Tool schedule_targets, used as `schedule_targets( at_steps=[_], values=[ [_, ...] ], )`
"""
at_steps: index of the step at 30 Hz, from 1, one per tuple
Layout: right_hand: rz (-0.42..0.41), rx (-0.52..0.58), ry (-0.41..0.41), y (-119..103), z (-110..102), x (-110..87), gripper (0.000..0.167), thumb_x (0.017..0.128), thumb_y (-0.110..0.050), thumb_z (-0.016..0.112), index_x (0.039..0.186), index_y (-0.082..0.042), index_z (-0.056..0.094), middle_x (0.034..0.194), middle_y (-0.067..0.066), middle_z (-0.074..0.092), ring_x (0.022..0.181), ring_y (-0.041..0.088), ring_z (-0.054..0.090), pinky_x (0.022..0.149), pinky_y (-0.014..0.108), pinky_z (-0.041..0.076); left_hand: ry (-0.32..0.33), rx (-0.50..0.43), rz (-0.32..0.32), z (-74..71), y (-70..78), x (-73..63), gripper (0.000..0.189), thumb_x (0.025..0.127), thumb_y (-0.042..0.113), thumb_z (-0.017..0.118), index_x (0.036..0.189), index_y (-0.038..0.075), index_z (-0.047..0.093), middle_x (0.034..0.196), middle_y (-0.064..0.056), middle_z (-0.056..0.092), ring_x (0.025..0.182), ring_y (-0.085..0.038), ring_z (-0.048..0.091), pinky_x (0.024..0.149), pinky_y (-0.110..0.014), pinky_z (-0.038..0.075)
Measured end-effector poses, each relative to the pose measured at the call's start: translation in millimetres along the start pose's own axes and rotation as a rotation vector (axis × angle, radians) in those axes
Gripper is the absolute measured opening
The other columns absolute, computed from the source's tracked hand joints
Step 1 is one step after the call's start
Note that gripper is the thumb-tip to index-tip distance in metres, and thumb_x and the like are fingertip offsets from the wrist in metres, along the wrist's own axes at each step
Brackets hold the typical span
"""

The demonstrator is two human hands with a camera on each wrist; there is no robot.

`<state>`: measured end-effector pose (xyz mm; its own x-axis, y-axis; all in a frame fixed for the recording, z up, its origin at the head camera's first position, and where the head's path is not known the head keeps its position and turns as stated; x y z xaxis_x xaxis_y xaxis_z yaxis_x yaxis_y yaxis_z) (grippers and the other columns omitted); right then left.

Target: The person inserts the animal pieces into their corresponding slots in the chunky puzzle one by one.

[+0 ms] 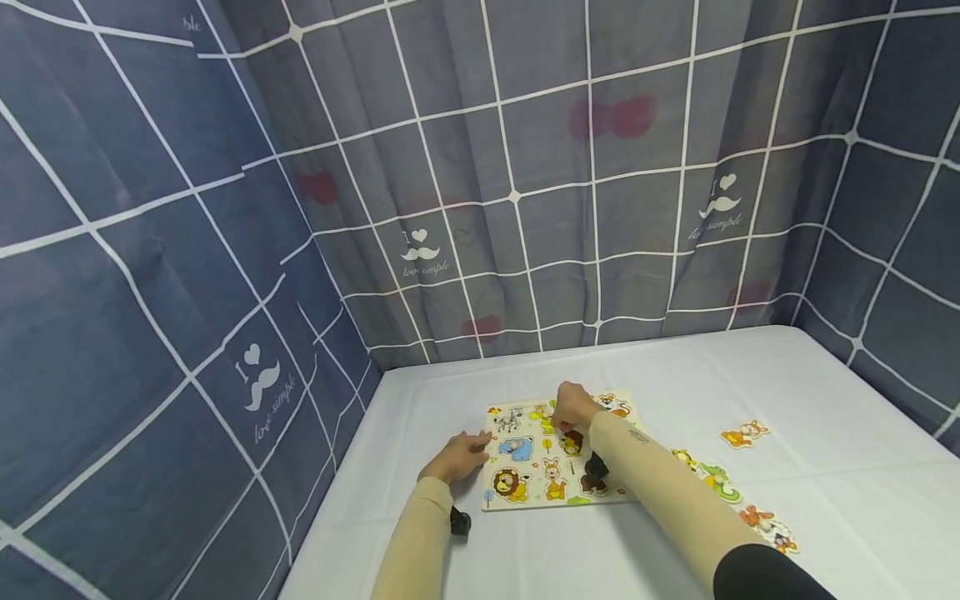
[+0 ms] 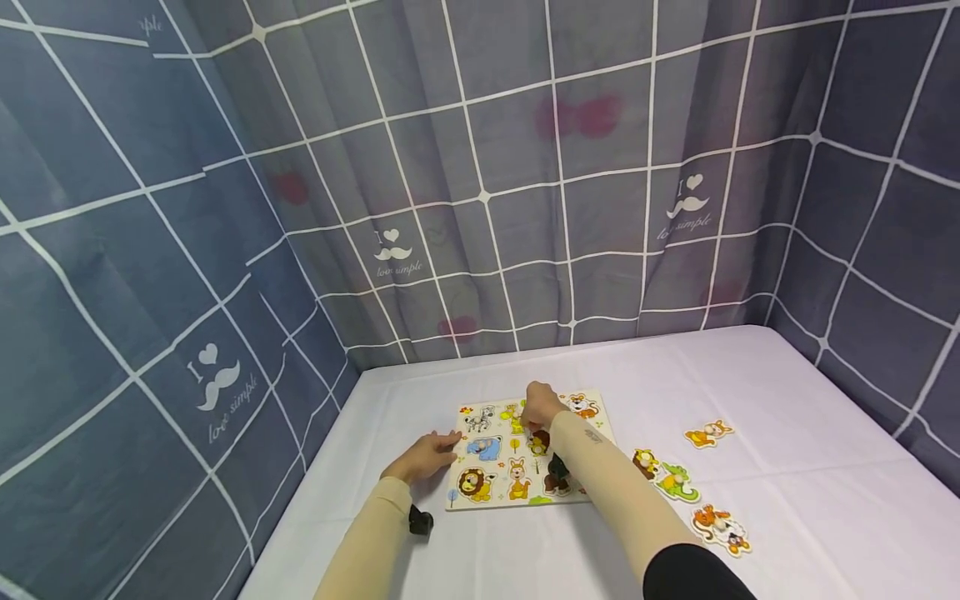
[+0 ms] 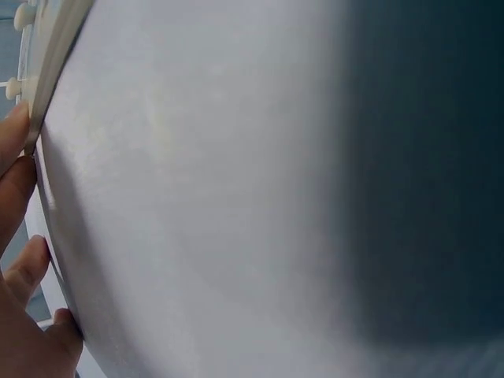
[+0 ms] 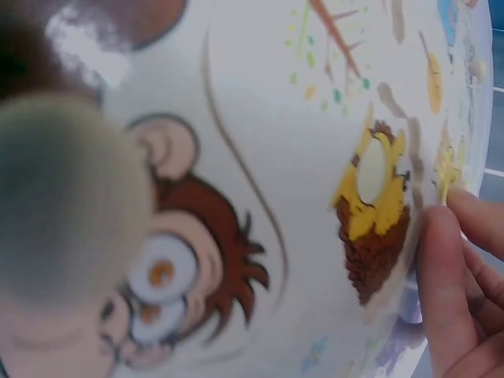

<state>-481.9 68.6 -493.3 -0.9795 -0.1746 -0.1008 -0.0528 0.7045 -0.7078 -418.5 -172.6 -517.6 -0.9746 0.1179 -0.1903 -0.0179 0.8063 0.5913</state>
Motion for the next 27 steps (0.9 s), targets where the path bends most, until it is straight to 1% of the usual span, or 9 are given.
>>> schedule_targets(
  at_steps=[2, 5, 8, 12, 15, 17, 21, 24, 27],
  values=[
    [-0.007, -0.011, -0.013, -1, -1, 0.1, 0.016, 0.081, -0.001, 0.078, 0.067, 0.001, 0.069, 0.059, 0.013, 0.069, 0.048, 0.018, 0.066, 0.048, 0.024, 0.055, -0.004, 0.009, 0.003, -0.1, -0.2, -0.4, 0.047, 0.096, 0.026, 0.066, 0.143, 0.026, 0.057, 0.162, -0.024, 0.029, 0.151, -0.045, 0.024, 0.121, -0.065, 0.021],
    [-0.031, -0.061, -0.035, -4, -6, -2.3, 0.020, 0.086, -0.008, 0.077, 0.069, 0.000, 0.070, 0.060, 0.013, 0.070, 0.050, 0.019, 0.069, 0.057, 0.026, 0.059, -0.010, 0.022, 0.012, -0.8, 0.3, -0.6, 0.047, 0.096, 0.027, 0.066, 0.143, 0.025, 0.057, 0.161, -0.025, 0.030, 0.150, -0.045, 0.025, 0.121, -0.064, 0.021],
    [-0.085, -0.096, -0.054, -12, -13, -5.9, 0.025, 0.090, -0.014, 0.074, 0.071, 0.003, 0.072, 0.061, 0.015, 0.070, 0.054, 0.022, 0.070, 0.065, 0.028, 0.061, -0.011, 0.028, 0.014, -3.0, 1.0, -0.4, 0.048, 0.096, 0.026, 0.066, 0.142, 0.024, 0.057, 0.160, -0.026, 0.031, 0.150, -0.046, 0.025, 0.121, -0.065, 0.021],
    [-0.133, -0.052, -0.072, -18, -25, -11.7, 0.027, 0.093, -0.015, 0.070, 0.077, 0.008, 0.074, 0.060, 0.015, 0.069, 0.061, 0.031, 0.072, 0.066, 0.037, 0.063, -0.012, 0.025, 0.010, -1.1, 1.1, 0.8, 0.047, 0.095, 0.026, 0.067, 0.142, 0.025, 0.058, 0.161, -0.025, 0.030, 0.150, -0.047, 0.025, 0.121, -0.066, 0.020],
    [-0.148, 0.008, -0.084, -19, -32, -13.9, 0.026, 0.093, -0.015, 0.070, 0.083, 0.009, 0.073, 0.061, 0.014, 0.068, 0.064, 0.034, 0.071, 0.066, 0.041, 0.063, -0.010, 0.021, 0.004, -2.3, 0.7, 2.0, 0.047, 0.095, 0.027, 0.067, 0.141, 0.026, 0.058, 0.161, -0.024, 0.031, 0.150, -0.046, 0.026, 0.120, -0.066, 0.021],
    [-0.157, 0.025, -0.092, -18, -35, -15.4, 0.025, 0.093, -0.015, 0.070, 0.087, 0.009, 0.072, 0.062, 0.012, 0.067, 0.063, 0.031, 0.070, 0.067, 0.042, 0.063, -0.013, 0.019, 0.000, -2.3, 0.4, 2.5, 0.048, 0.095, 0.027, 0.067, 0.142, 0.027, 0.058, 0.161, -0.024, 0.031, 0.150, -0.046, 0.026, 0.120, -0.066, 0.022],
    [-0.159, 0.050, -0.102, -14, -40, -19.5, 0.025, 0.093, -0.015, 0.069, 0.089, 0.010, 0.071, 0.065, 0.014, 0.066, 0.064, 0.029, 0.069, 0.070, 0.044, 0.062, -0.016, 0.011, -0.007, -2.7, -0.1, 2.4, 0.048, 0.095, 0.027, 0.068, 0.141, 0.026, 0.058, 0.161, -0.023, 0.031, 0.150, -0.045, 0.026, 0.120, -0.066, 0.021],
    [-0.162, 0.057, -0.081, -8, -46, -22.7, 0.025, 0.094, -0.015, 0.069, 0.089, 0.010, 0.071, 0.069, 0.018, 0.068, 0.065, 0.030, 0.069, 0.071, 0.045, 0.062, -0.016, -0.002, -0.008, -2.4, -0.5, 2.2, 0.048, 0.095, 0.027, 0.068, 0.142, 0.026, 0.057, 0.161, -0.023, 0.031, 0.151, -0.045, 0.025, 0.121, -0.066, 0.020],
    [-0.153, 0.069, -0.068, 1, -50, -25.3, 0.026, 0.094, -0.015, 0.068, 0.089, 0.010, 0.071, 0.070, 0.019, 0.068, 0.062, 0.026, 0.067, 0.069, 0.043, 0.062, -0.015, -0.008, -0.003, -2.1, -1.2, 1.3, 0.048, 0.095, 0.027, 0.067, 0.142, 0.025, 0.057, 0.161, -0.024, 0.030, 0.151, -0.046, 0.024, 0.121, -0.066, 0.019]
  ],
)
Point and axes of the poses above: each hand's wrist, its own x-axis towards the middle knuckle, its own z-axis out of the palm, y = z × x, the point moved 8 cm from there along x, towards the middle knuckle
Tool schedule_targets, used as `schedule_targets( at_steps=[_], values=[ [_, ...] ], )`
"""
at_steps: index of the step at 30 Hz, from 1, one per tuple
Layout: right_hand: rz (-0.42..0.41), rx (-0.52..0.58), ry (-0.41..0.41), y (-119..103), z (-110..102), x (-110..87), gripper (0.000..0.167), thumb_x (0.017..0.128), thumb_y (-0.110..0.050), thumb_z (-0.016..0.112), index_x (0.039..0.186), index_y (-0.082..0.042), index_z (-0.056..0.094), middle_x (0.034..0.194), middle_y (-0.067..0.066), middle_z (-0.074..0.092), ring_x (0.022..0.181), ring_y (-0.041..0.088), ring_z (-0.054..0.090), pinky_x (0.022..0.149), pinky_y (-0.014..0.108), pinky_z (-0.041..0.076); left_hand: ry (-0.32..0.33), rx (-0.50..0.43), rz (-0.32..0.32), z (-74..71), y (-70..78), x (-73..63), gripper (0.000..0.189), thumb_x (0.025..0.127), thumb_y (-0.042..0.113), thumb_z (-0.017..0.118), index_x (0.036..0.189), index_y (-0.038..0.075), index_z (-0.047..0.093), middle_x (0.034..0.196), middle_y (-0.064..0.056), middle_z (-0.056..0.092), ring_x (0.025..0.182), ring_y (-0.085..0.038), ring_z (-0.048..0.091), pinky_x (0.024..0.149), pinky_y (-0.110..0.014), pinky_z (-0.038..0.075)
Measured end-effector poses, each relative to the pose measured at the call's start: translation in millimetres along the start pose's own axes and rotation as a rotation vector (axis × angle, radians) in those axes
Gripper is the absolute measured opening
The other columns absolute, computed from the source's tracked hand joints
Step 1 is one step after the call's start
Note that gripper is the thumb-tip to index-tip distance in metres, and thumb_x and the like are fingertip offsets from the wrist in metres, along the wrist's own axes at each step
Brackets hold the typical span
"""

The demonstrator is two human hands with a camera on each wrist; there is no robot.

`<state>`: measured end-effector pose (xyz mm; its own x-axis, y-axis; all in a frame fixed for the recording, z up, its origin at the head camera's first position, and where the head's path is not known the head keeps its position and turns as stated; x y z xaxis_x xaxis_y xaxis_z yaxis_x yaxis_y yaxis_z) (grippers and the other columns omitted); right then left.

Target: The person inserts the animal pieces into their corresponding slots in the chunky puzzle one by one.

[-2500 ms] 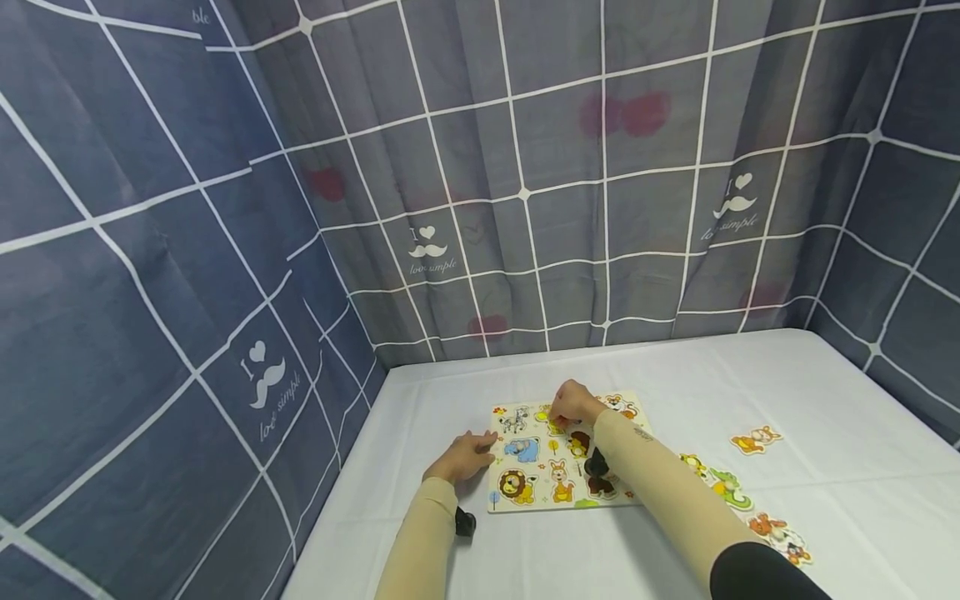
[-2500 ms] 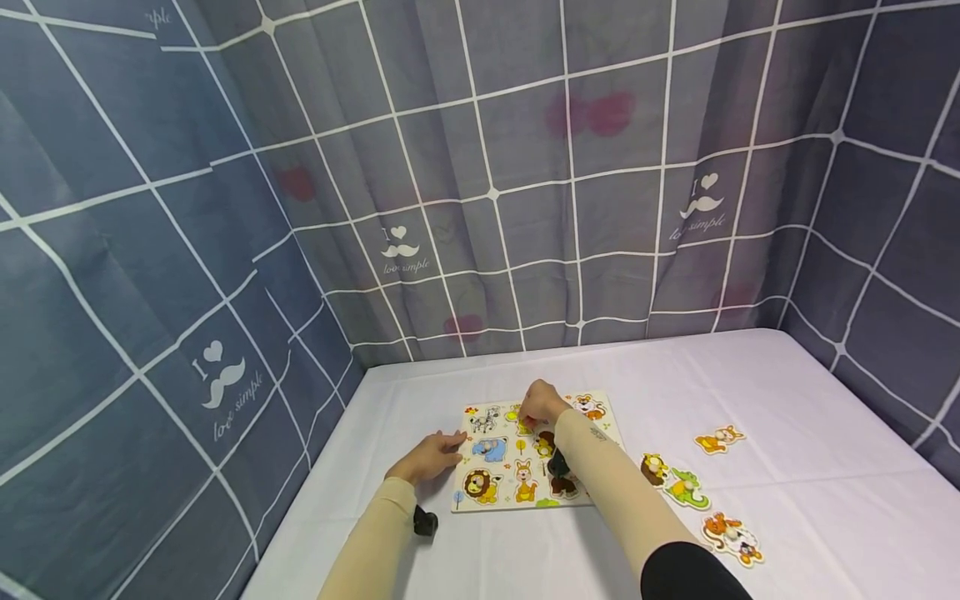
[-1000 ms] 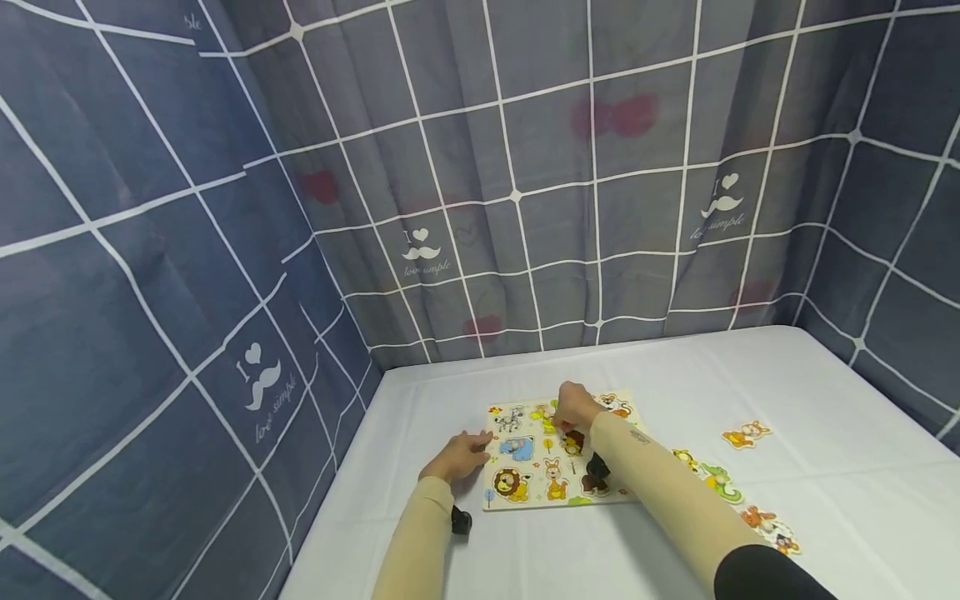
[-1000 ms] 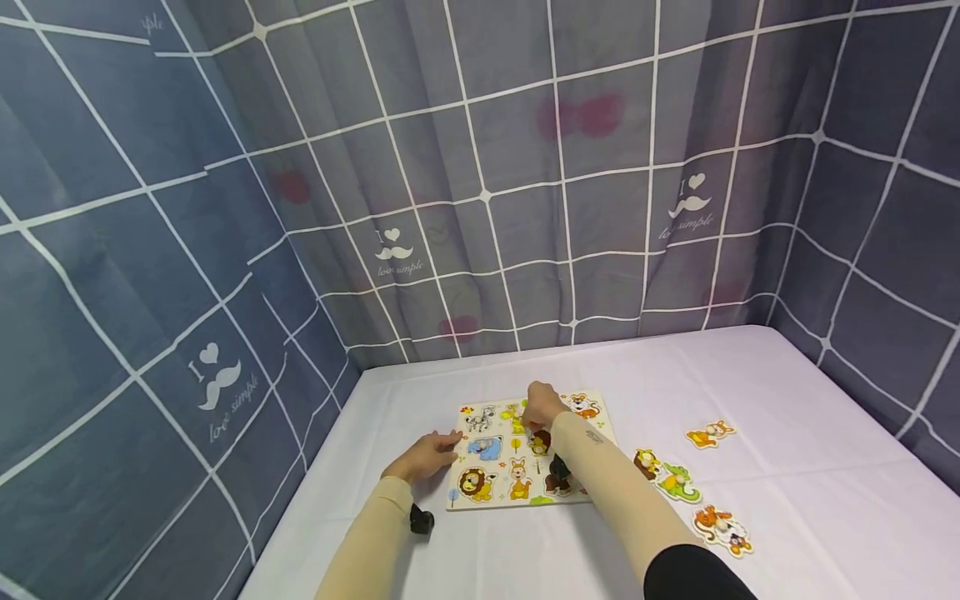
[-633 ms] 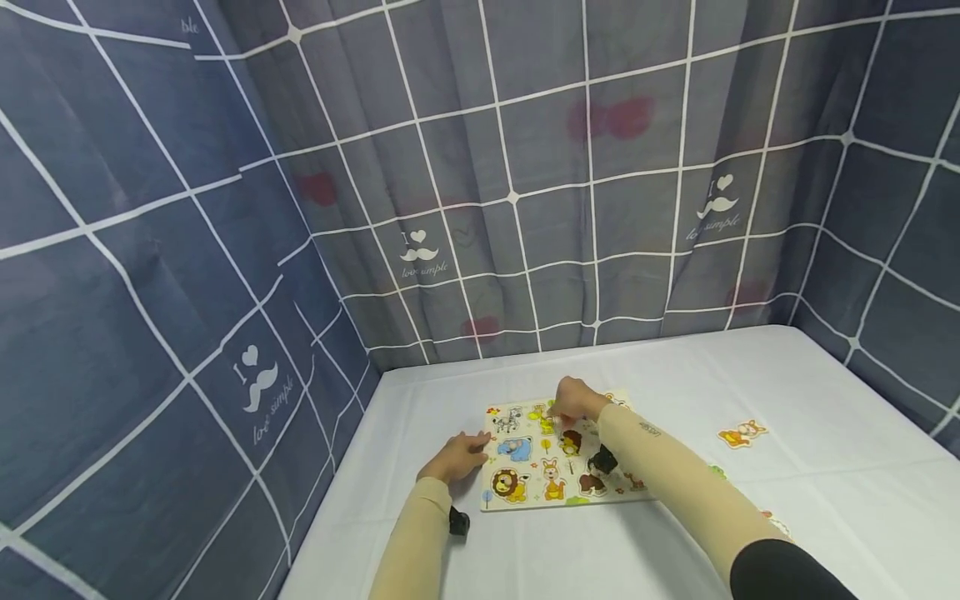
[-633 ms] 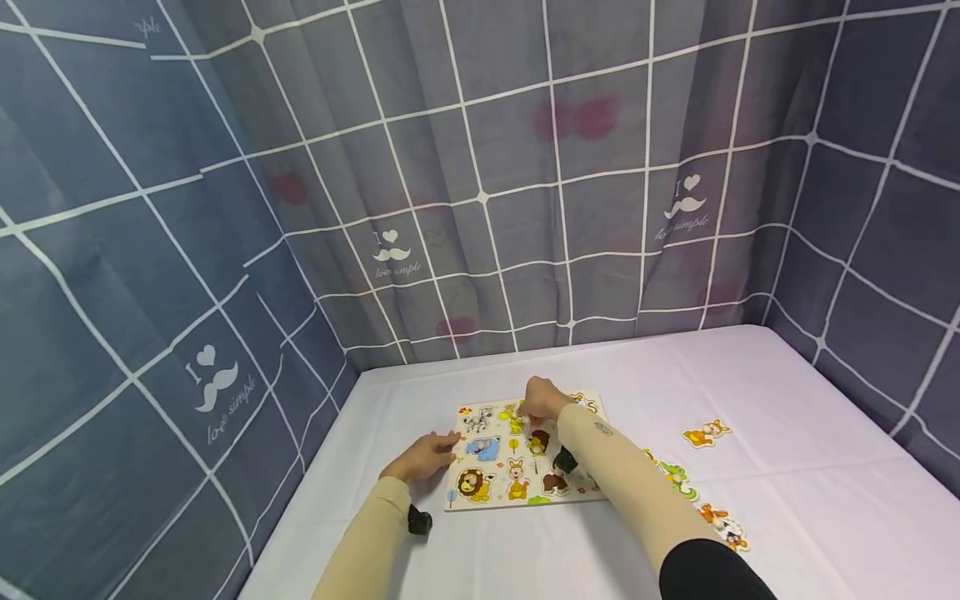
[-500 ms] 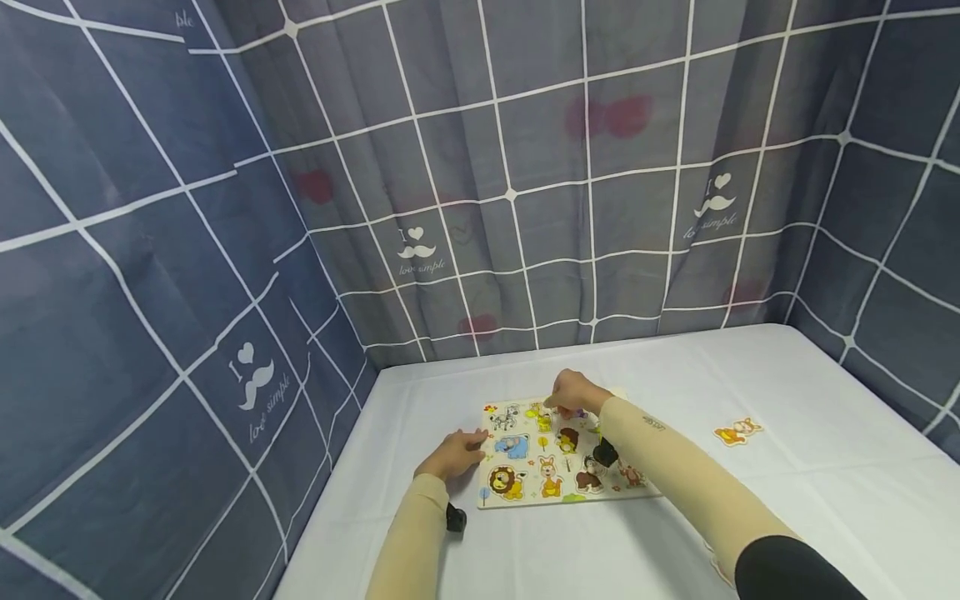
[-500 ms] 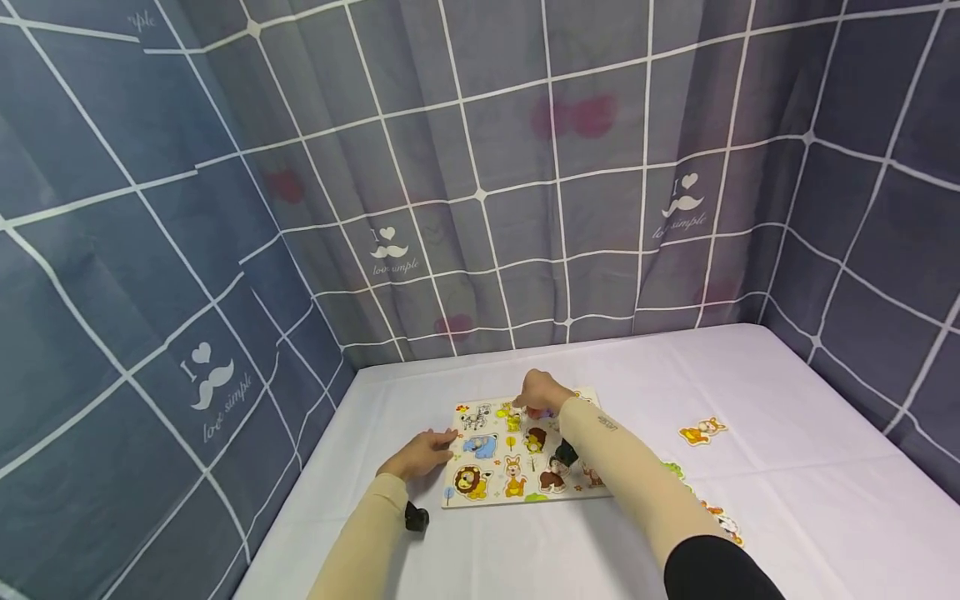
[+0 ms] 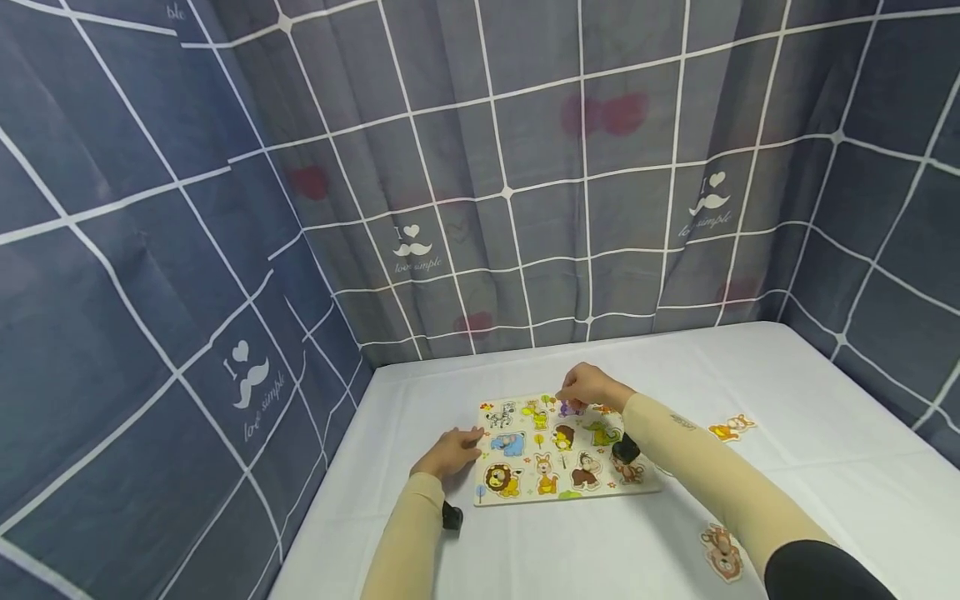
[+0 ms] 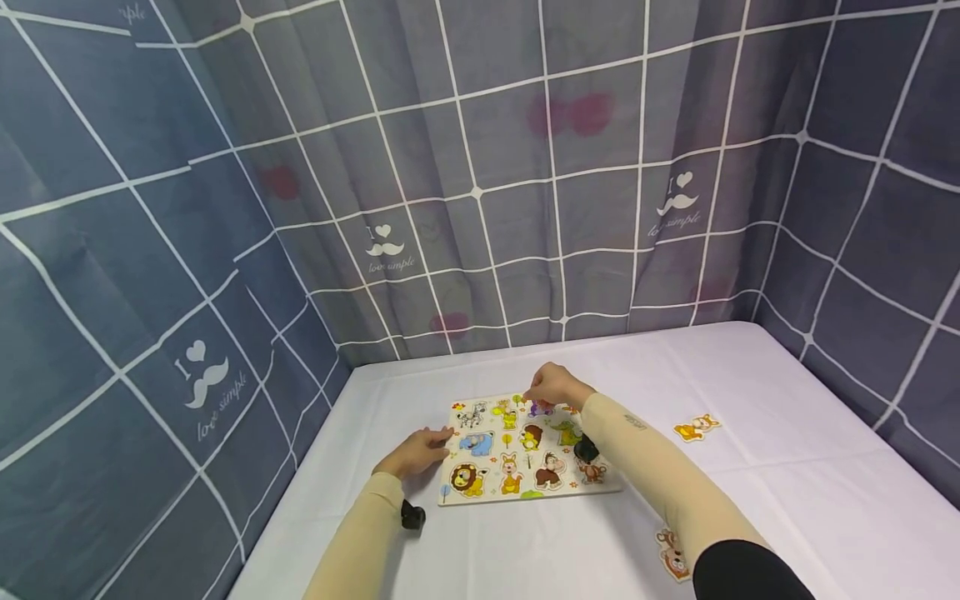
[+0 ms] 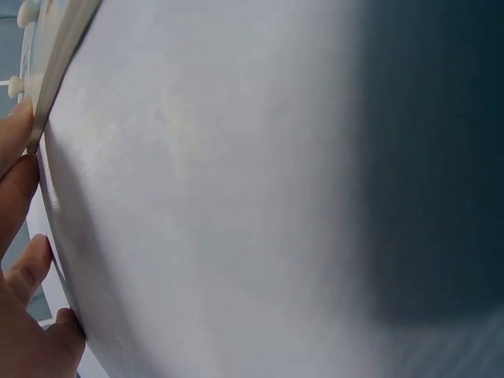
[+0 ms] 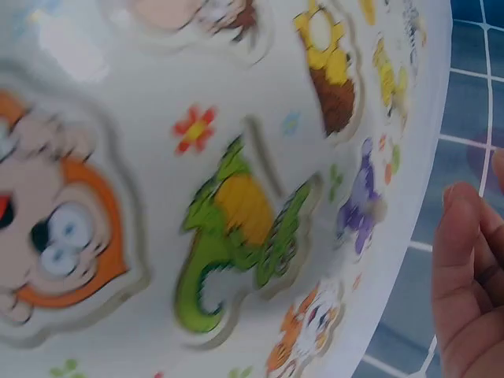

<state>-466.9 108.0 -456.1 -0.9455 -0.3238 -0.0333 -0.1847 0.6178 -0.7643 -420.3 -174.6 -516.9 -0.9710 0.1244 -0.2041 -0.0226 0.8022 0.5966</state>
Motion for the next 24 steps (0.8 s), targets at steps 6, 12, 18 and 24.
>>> schedule_targets(
  at_steps=[6, 12, 18, 24],
  values=[
    [-0.005, 0.010, 0.006, 14, -9, -12.2, 0.026, 0.095, -0.016, 0.067, 0.083, 0.007, 0.070, 0.061, 0.005, 0.063, 0.054, 0.013, 0.059, 0.054, 0.029, 0.055, -0.005, 0.007, 0.024, 1.2, 0.6, 0.6, 0.048, 0.095, 0.026, 0.067, 0.141, 0.023, 0.058, 0.161, -0.024, 0.032, 0.150, -0.046, 0.024, 0.121, -0.066, 0.019],
    [0.026, 0.041, 0.031, 26, -12, -18.2, 0.027, 0.095, -0.014, 0.066, 0.077, 0.005, 0.068, 0.056, 0.003, 0.059, 0.050, 0.012, 0.052, 0.047, 0.023, 0.041, -0.003, 0.018, 0.033, -0.5, -0.5, 2.4, 0.048, 0.095, 0.026, 0.068, 0.141, 0.023, 0.058, 0.160, -0.023, 0.033, 0.151, -0.045, 0.024, 0.122, -0.065, 0.019],
    [0.062, 0.026, 0.060, 40, -17, -23.1, 0.025, 0.094, -0.014, 0.068, 0.079, 0.006, 0.069, 0.060, 0.003, 0.060, 0.054, 0.011, 0.054, 0.059, 0.030, 0.054, -0.009, 0.026, 0.036, 0.3, -0.7, 4.9, 0.048, 0.095, 0.026, 0.066, 0.143, 0.023, 0.057, 0.161, -0.017, 0.035, 0.152, -0.044, 0.021, 0.123, -0.064, 0.016],
    [0.073, 0.035, 0.049, 51, -28, -32.9, 0.024, 0.092, -0.012, 0.069, 0.074, 0.004, 0.069, 0.056, 0.001, 0.060, 0.052, 0.011, 0.056, 0.057, 0.031, 0.056, -0.013, 0.033, 0.023, 0.4, -2.4, 6.5, 0.049, 0.095, 0.027, 0.066, 0.143, 0.025, 0.056, 0.161, -0.017, 0.035, 0.152, -0.044, 0.022, 0.122, -0.065, 0.016]
  ],
)
Point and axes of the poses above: each hand's wrist, its own x-axis towards the middle knuckle, its own z-axis out of the palm, y = z × x, the point moved 8 cm from there along x, towards the middle knuckle
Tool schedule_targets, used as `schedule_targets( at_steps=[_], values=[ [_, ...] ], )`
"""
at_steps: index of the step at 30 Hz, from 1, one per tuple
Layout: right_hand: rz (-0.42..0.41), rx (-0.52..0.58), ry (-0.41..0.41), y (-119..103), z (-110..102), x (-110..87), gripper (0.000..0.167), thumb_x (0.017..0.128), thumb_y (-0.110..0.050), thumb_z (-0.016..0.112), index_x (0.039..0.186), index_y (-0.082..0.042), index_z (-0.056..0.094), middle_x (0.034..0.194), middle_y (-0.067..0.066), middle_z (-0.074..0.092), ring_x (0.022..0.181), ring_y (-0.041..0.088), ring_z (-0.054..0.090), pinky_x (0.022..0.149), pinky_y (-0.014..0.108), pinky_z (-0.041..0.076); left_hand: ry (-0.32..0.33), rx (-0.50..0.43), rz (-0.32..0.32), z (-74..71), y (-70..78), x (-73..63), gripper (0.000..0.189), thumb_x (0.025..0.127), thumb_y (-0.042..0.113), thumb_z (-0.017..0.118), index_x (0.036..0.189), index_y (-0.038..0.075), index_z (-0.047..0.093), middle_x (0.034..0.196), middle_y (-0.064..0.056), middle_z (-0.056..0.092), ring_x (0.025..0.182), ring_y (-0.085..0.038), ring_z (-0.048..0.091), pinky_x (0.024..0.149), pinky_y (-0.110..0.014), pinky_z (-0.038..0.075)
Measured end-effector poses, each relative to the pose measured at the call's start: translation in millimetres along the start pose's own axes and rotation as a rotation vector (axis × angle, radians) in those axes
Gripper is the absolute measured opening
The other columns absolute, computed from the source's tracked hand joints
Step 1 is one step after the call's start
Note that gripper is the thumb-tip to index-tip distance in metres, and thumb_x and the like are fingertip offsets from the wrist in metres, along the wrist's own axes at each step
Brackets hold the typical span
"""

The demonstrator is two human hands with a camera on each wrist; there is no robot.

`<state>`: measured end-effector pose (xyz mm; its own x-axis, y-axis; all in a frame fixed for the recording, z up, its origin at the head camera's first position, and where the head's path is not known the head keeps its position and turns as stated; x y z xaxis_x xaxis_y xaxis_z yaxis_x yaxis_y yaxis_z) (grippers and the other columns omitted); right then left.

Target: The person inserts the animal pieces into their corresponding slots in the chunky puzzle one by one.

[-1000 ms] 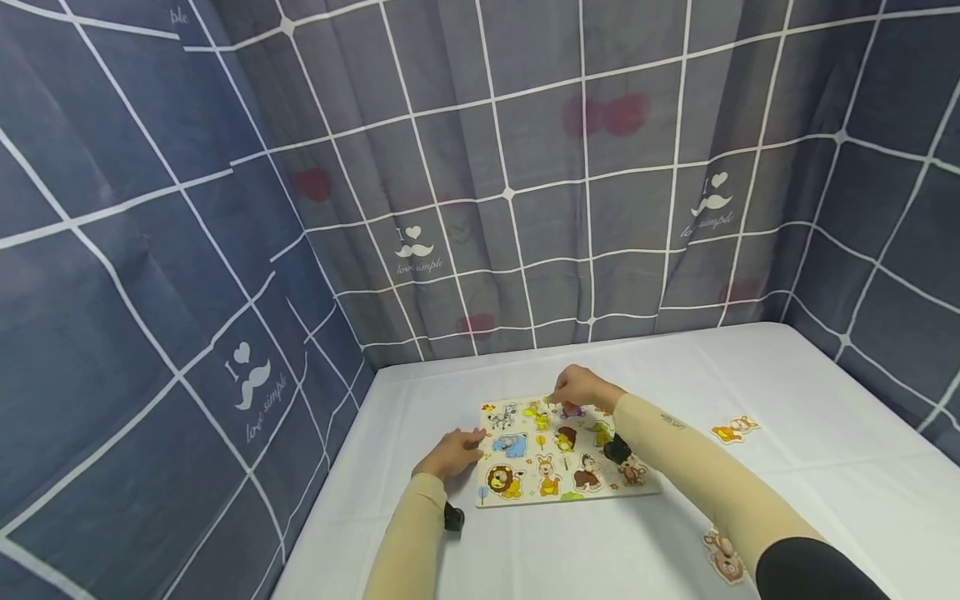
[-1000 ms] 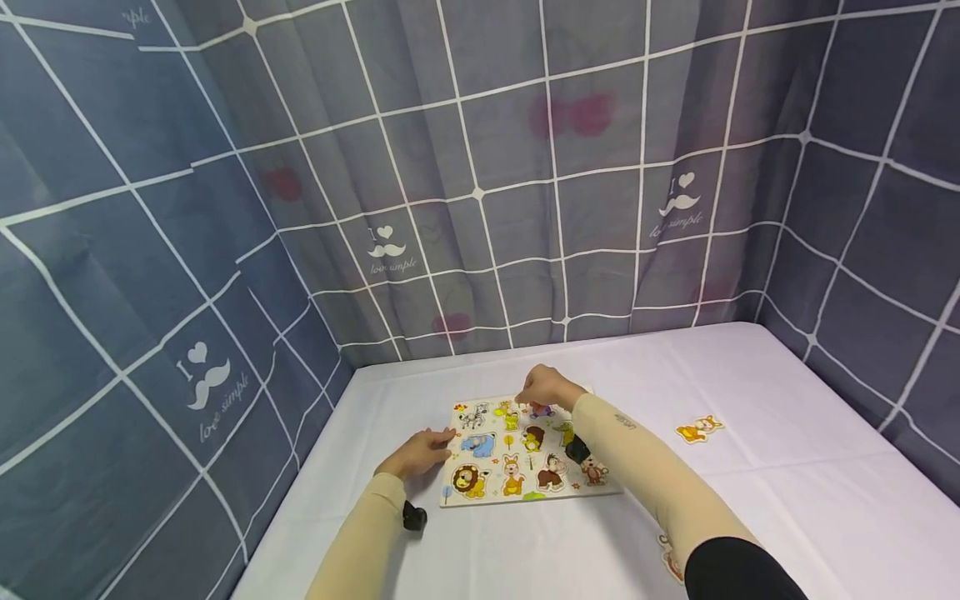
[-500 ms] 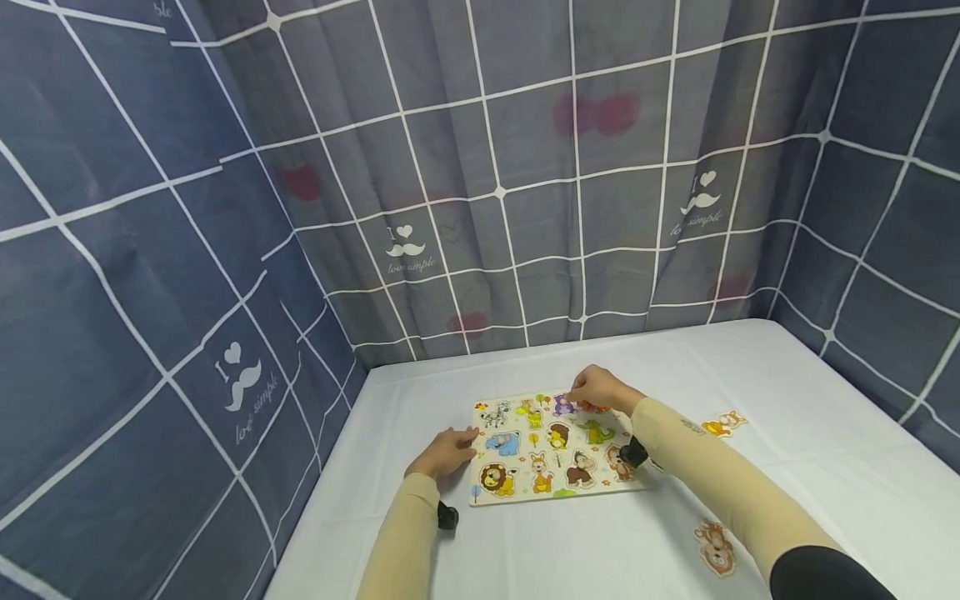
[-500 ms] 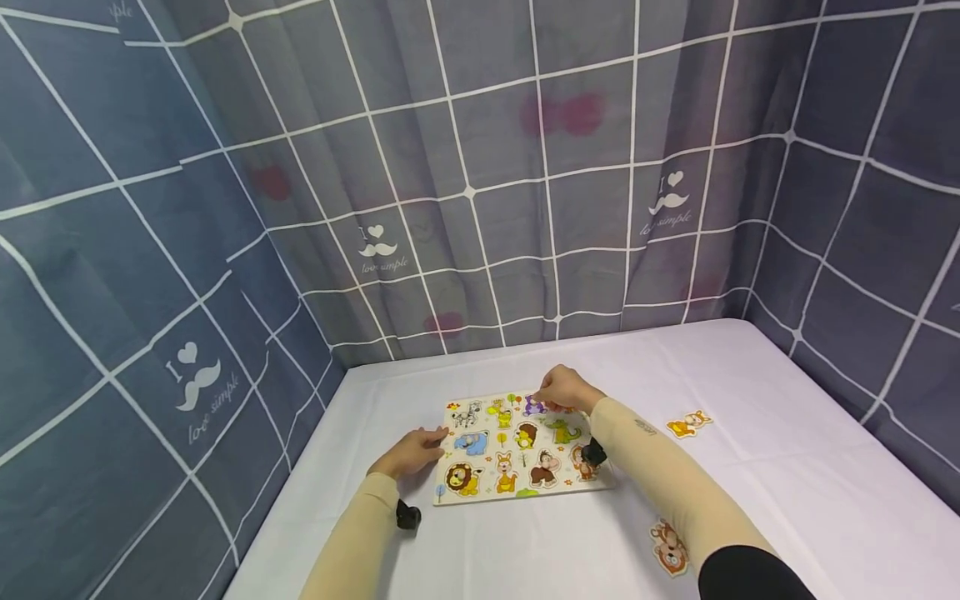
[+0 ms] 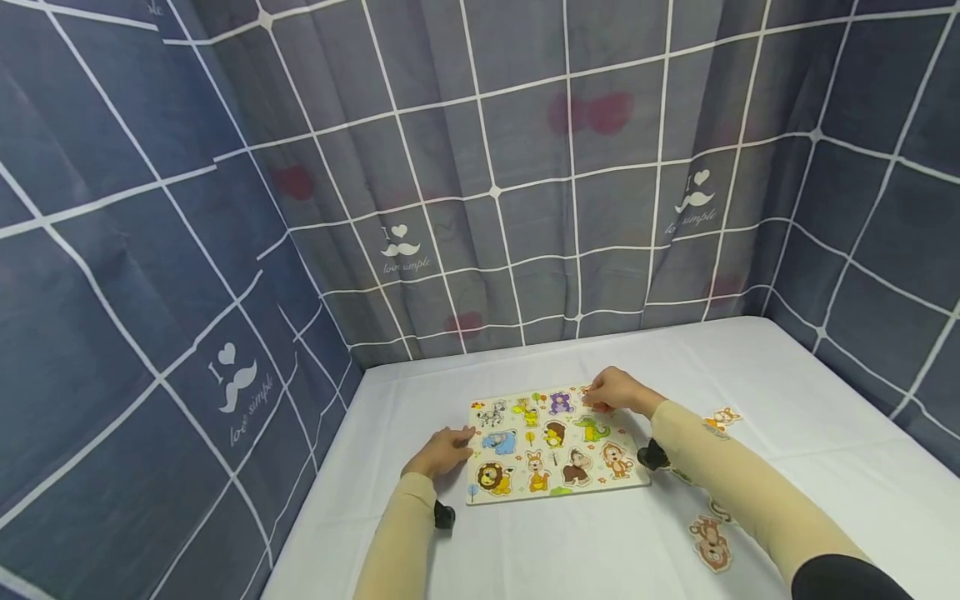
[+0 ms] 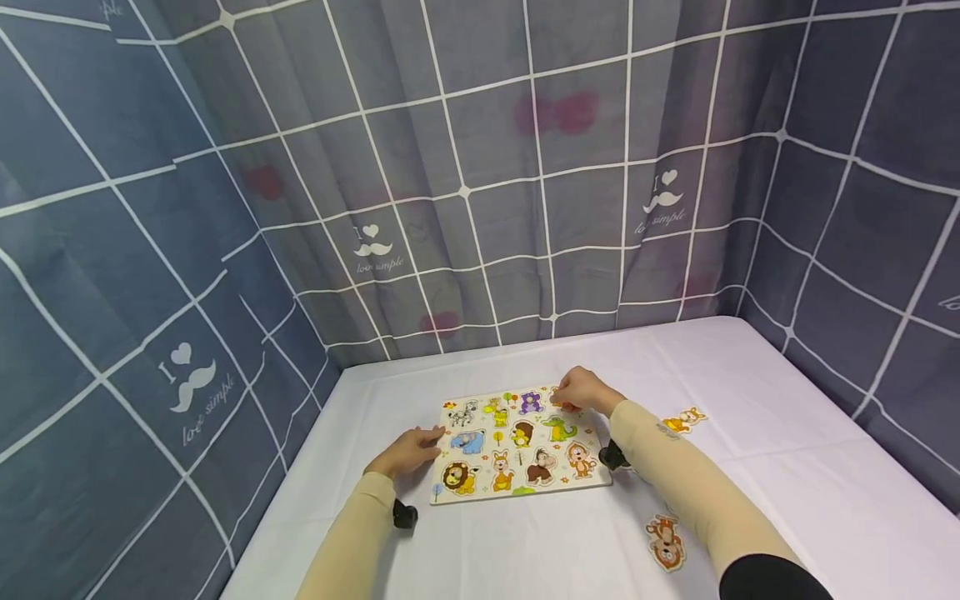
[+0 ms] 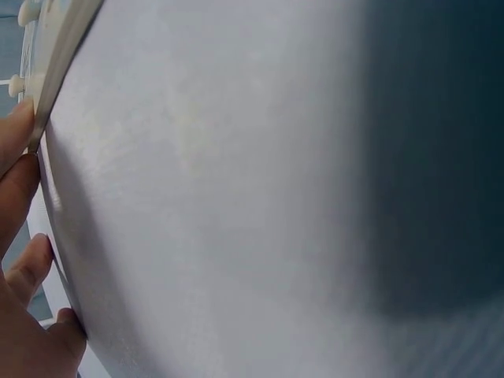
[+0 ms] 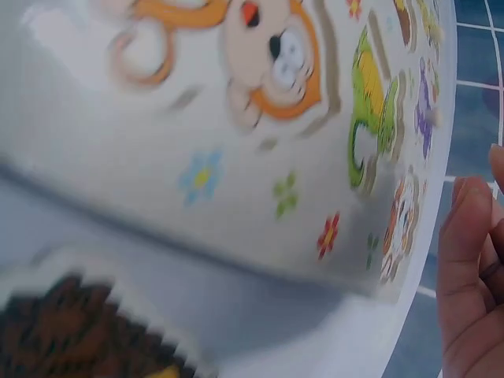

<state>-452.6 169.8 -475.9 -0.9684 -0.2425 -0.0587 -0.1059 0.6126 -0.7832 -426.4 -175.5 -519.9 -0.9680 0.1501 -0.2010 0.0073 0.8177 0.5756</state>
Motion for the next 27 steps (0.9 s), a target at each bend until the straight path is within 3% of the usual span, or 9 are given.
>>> schedule_targets(
  at_steps=[10, 20, 27],
  values=[
    [0.023, -0.020, -0.025, 15, -9, -12.2, 0.022, 0.092, -0.013, 0.070, 0.080, 0.005, 0.070, 0.058, -0.002, 0.059, 0.054, 0.008, 0.054, 0.055, 0.024, 0.052, 0.016, -0.002, -0.023, -1.9, -3.0, -1.2, 0.048, 0.095, 0.026, 0.067, 0.142, 0.025, 0.058, 0.161, -0.023, 0.032, 0.151, -0.046, 0.024, 0.121, -0.066, 0.018],
    [0.051, -0.071, -0.086, 27, -11, -29.7, 0.021, 0.085, -0.007, 0.074, 0.067, -0.006, 0.063, 0.057, -0.002, 0.058, 0.053, 0.009, 0.053, 0.052, 0.022, 0.049, 0.006, -0.018, -0.026, 0.0, -1.8, -3.3, 0.048, 0.095, 0.025, 0.067, 0.142, 0.024, 0.057, 0.161, -0.022, 0.031, 0.151, -0.045, 0.023, 0.122, -0.064, 0.017],
    [0.094, -0.111, -0.147, 38, -14, -42.7, 0.021, 0.081, -0.004, 0.077, 0.066, -0.007, 0.064, 0.056, -0.002, 0.058, 0.052, 0.009, 0.052, 0.051, 0.022, 0.047, -0.004, -0.016, -0.019, -0.2, 3.4, -3.4, 0.048, 0.095, 0.024, 0.066, 0.143, 0.024, 0.056, 0.162, -0.021, 0.031, 0.152, -0.045, 0.021, 0.123, -0.064, 0.016]
  ],
)
Point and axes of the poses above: each hand's wrist, its own x-axis towards the middle knuckle, its own z-axis out of the palm, y = z × x, the point moved 8 cm from there along x, towards the middle knuckle
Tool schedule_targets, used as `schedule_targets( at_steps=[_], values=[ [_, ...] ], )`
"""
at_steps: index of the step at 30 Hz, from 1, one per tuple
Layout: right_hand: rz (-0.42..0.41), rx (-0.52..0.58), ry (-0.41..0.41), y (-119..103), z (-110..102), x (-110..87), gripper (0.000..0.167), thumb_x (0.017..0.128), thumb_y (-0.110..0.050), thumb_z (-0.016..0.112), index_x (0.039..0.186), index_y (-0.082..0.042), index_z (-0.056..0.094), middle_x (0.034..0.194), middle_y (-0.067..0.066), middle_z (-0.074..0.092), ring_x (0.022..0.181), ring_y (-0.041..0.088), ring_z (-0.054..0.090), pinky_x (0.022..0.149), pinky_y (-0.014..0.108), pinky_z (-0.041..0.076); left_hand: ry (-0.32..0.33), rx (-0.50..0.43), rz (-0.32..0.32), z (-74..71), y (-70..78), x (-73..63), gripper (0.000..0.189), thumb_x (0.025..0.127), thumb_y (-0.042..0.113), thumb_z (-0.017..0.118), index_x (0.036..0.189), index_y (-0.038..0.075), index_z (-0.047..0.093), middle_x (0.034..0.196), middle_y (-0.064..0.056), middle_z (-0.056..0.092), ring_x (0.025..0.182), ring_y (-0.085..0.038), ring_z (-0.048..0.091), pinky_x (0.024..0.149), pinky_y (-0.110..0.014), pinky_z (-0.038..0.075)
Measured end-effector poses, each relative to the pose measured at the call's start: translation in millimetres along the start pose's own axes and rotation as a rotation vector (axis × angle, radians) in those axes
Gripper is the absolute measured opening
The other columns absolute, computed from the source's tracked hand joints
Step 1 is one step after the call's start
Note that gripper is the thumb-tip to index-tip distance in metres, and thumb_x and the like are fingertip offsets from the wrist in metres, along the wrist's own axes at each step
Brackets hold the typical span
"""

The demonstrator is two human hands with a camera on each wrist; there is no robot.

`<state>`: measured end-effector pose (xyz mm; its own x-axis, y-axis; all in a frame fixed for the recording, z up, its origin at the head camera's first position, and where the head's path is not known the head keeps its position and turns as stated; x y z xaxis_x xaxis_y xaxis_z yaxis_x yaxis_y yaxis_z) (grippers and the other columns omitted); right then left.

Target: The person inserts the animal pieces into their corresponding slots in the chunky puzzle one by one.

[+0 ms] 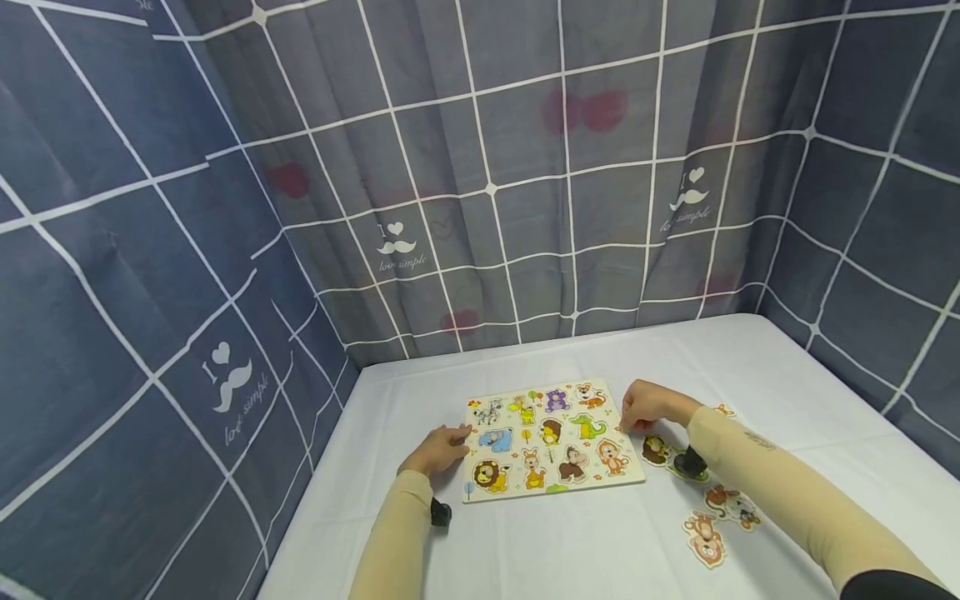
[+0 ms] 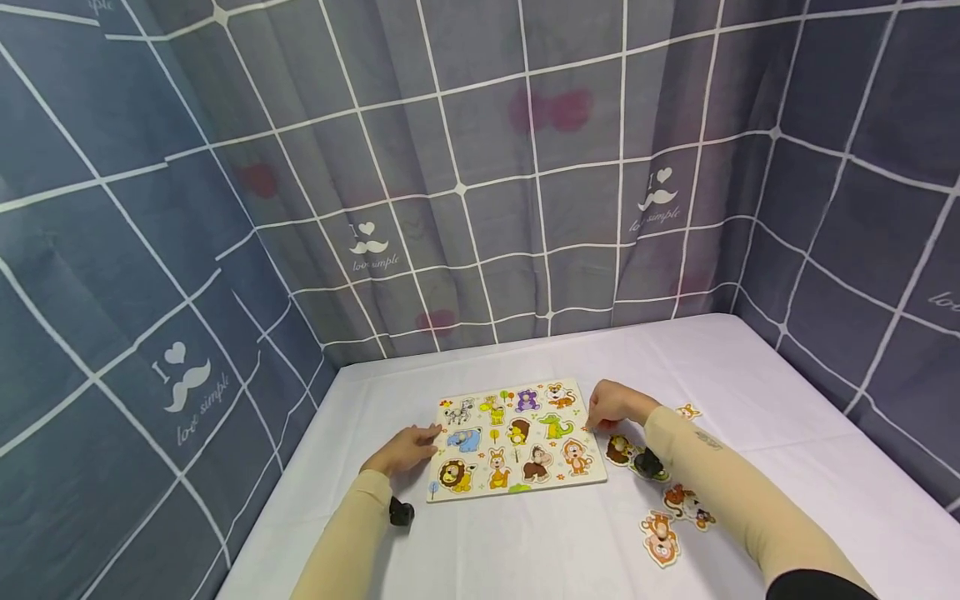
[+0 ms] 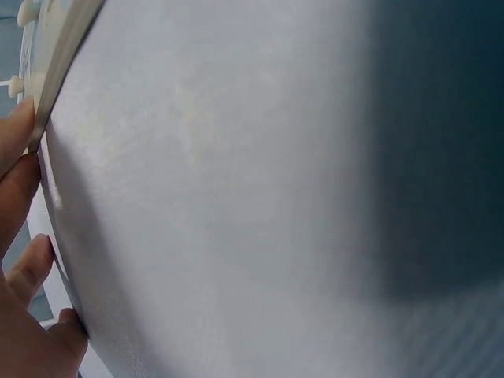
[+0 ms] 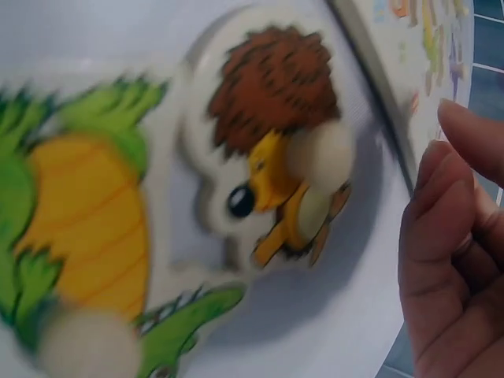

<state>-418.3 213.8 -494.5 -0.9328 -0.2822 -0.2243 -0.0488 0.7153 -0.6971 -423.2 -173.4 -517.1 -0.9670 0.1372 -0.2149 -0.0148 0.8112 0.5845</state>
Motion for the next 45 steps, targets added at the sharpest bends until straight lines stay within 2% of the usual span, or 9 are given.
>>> schedule_targets(
  at_steps=[7, 15, 26, 35, 40, 45],
  values=[
    [0.016, -0.077, -0.042, 4, -2, -9.4, 0.017, 0.079, -0.004, 0.077, 0.067, -0.007, 0.065, 0.058, -0.002, 0.060, 0.053, 0.008, 0.052, 0.052, 0.020, 0.047, 0.001, -0.004, 0.002, -3.4, 3.2, -0.7, 0.048, 0.095, 0.023, 0.067, 0.142, 0.023, 0.057, 0.162, -0.020, 0.031, 0.152, -0.044, 0.020, 0.123, -0.062, 0.015],
    [0.040, -0.105, -0.100, 11, 2, -17.5, 0.019, 0.079, -0.005, 0.079, 0.069, -0.008, 0.064, 0.062, -0.002, 0.062, 0.056, 0.008, 0.054, 0.054, 0.020, 0.047, 0.005, -0.020, -0.017, -1.9, -0.2, -0.3, 0.047, 0.095, 0.023, 0.067, 0.141, 0.025, 0.058, 0.162, -0.018, 0.032, 0.153, -0.043, 0.020, 0.124, -0.062, 0.015],
    [0.011, -0.127, -0.173, 14, 4, -29.8, 0.020, 0.073, 0.000, 0.077, 0.066, -0.009, 0.061, 0.060, -0.005, 0.056, 0.055, 0.008, 0.048, 0.054, 0.020, 0.041, 0.006, -0.011, 0.004, -0.3, 0.2, -0.2, 0.047, 0.094, 0.023, 0.068, 0.140, 0.023, 0.059, 0.161, -0.021, 0.033, 0.152, -0.045, 0.022, 0.123, -0.063, 0.017],
    [-0.044, -0.136, -0.239, 11, 11, -33.7, 0.014, 0.075, 0.004, 0.075, 0.070, -0.004, 0.065, 0.062, -0.005, 0.059, 0.056, 0.007, 0.051, 0.054, 0.019, 0.042, 0.017, -0.026, -0.027, -0.4, -2.2, -1.0, 0.047, 0.095, 0.024, 0.067, 0.141, 0.026, 0.058, 0.162, -0.022, 0.030, 0.152, -0.044, 0.022, 0.123, -0.063, 0.017],
    [-0.008, -0.132, -0.304, 11, 14, -33.3, 0.011, 0.079, 0.003, 0.074, 0.075, -0.004, 0.067, 0.065, -0.004, 0.061, 0.056, 0.009, 0.050, 0.054, 0.020, 0.041, 0.024, -0.030, -0.033, 0.5, -3.8, -1.1, 0.047, 0.095, 0.024, 0.067, 0.141, 0.026, 0.058, 0.162, -0.023, 0.030, 0.151, -0.046, 0.023, 0.122, -0.064, 0.019],
    [0.034, -0.178, -0.386, 7, 17, -35.2, 0.009, 0.080, 0.008, 0.070, 0.079, 0.000, 0.068, 0.066, -0.004, 0.060, 0.055, 0.009, 0.050, 0.053, 0.019, 0.042, 0.027, -0.027, -0.030, 2.0, -4.2, 0.4, 0.047, 0.095, 0.025, 0.067, 0.141, 0.026, 0.058, 0.162, -0.023, 0.030, 0.151, -0.045, 0.023, 0.122, -0.064, 0.019]
  ],
)
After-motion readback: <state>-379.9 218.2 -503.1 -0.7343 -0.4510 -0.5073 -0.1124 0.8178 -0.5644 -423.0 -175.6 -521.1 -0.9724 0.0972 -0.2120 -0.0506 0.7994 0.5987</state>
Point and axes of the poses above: each hand's wrist, its own x-axis towards the middle knuckle, its own z-axis out of the palm, y = z × x, the point moved 8 cm from there along x, towards the middle knuckle
